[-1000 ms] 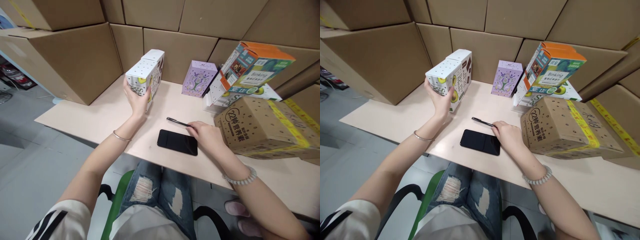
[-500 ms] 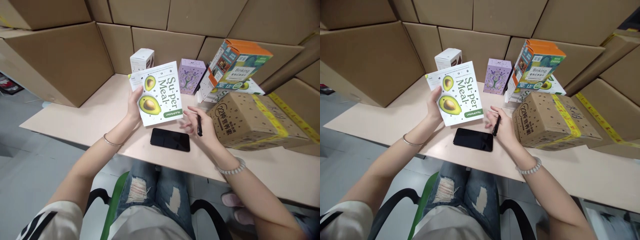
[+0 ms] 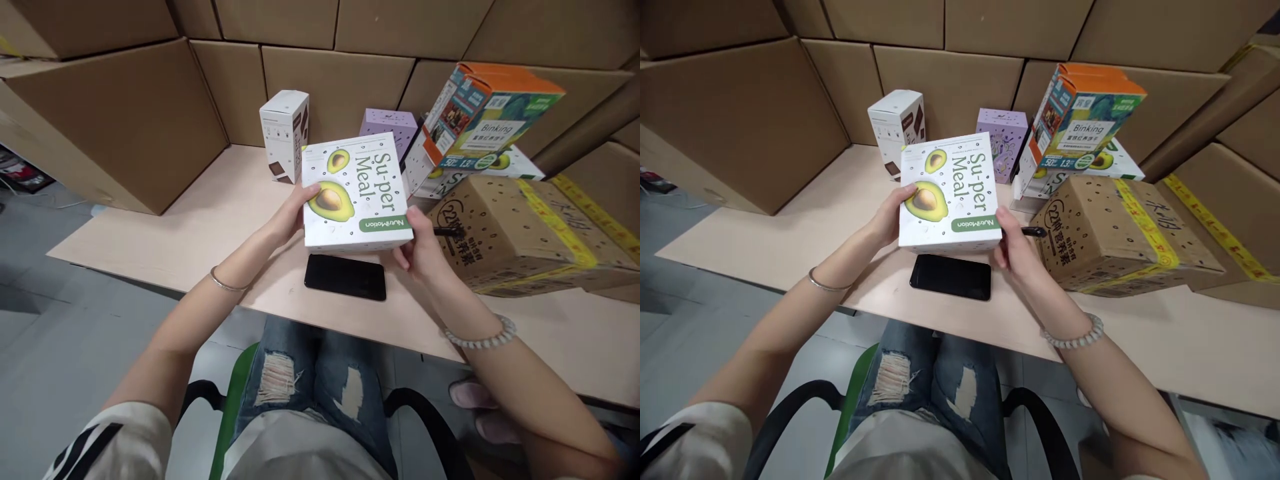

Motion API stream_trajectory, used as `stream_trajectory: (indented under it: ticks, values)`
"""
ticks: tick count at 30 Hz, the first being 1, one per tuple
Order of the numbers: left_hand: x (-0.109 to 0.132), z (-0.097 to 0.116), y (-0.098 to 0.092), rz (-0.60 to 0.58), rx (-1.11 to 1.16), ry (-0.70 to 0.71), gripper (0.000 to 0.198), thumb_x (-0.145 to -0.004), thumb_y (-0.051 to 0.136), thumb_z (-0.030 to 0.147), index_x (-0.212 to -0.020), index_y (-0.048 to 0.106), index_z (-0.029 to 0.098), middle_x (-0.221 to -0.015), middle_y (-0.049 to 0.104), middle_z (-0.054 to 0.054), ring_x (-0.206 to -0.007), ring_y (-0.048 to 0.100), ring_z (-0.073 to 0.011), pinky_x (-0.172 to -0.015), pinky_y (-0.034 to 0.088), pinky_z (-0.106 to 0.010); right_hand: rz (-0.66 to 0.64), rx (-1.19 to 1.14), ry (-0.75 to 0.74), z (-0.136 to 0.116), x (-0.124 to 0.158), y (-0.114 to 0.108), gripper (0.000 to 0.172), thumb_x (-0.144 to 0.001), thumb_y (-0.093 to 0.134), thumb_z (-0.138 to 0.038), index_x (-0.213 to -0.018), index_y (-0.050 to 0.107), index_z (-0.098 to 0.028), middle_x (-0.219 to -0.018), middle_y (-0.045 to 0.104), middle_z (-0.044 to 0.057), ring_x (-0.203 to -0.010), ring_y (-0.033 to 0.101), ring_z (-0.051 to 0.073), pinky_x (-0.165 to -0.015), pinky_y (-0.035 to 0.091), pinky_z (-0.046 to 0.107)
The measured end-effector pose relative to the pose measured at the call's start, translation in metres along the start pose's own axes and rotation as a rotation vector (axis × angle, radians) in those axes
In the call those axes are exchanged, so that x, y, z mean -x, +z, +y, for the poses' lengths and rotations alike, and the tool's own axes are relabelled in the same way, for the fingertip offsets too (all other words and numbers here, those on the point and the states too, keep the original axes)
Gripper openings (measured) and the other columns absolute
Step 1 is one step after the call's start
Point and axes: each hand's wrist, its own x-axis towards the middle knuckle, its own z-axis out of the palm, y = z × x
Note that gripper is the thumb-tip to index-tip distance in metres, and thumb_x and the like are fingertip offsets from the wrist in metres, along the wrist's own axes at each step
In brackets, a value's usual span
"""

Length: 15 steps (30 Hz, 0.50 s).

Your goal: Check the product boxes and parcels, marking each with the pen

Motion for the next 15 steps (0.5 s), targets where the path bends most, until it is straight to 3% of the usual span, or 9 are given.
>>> stream_trajectory:
  ticks: [3, 6, 8, 12, 15]
  values:
    - [-0.004, -0.005, -0.004, 0.018, 0.162, -0.122, 0.057, -0.088, 0.051, 0.053, -0.131, 0.068, 0.018, -0.137, 0.079, -0.009, -0.14, 0.069, -0.0343, -0.123, 0.056, -0.054, -0.083, -0.065, -0.006, -0.011, 0.005, 0.0, 0.069, -0.085, 0.059, -0.084, -0.102, 0.079, -0.021, -0.077, 0.078, 0.004, -0.033, 0.042, 0.006, -0.03, 0.028, 0.025]
    - [-0.008, -0.012, -0.008, -0.007, 0.278, -0.187, 0.055, -0.089, 0.05, 0.052, -0.131, 0.071, 0.022, -0.136, 0.08, -0.004, -0.139, 0.07, -0.0322, -0.122, 0.056, -0.054, -0.133, -0.086, -0.052, -0.023, 0.02, 0.004, 0.055, -0.082, 0.076, -0.062, -0.121, 0.079, -0.024, -0.097, 0.085, 0.005, -0.031, 0.041, 0.002, -0.03, 0.025, 0.023]
    - [-0.01, -0.017, -0.01, -0.036, 0.286, -0.199, 0.054, -0.093, 0.05, 0.055, -0.132, 0.071, 0.025, -0.14, 0.078, -0.003, -0.141, 0.068, -0.0319, -0.122, 0.056, -0.056, -0.14, -0.075, -0.093, -0.027, 0.029, 0.007, 0.063, -0.077, 0.085, -0.05, -0.135, 0.074, -0.028, -0.106, 0.086, 0.005, -0.035, 0.047, 0.005, -0.028, 0.027, 0.024]
    - [-0.011, -0.023, -0.01, -0.096, 0.238, -0.156, 0.054, -0.099, 0.05, 0.06, -0.133, 0.071, 0.025, -0.145, 0.075, -0.004, -0.14, 0.069, -0.0318, -0.122, 0.056, -0.056, -0.199, -0.066, -0.144, -0.023, 0.033, 0.009, 0.091, -0.073, 0.09, -0.048, -0.157, 0.059, -0.032, -0.121, 0.083, 0.009, -0.075, 0.077, 0.022, -0.031, 0.039, 0.024]
    - [-0.013, -0.024, -0.011, -0.018, -0.091, 0.016, 0.065, -0.098, 0.043, 0.072, -0.13, 0.074, 0.025, -0.134, 0.081, -0.004, -0.127, 0.076, -0.0323, -0.111, 0.064, -0.057, -0.251, -0.04, -0.143, -0.015, 0.03, 0.008, 0.101, -0.074, 0.091, -0.05, -0.164, 0.048, -0.035, -0.131, 0.079, 0.01, -0.091, 0.08, 0.028, -0.036, 0.049, 0.026]
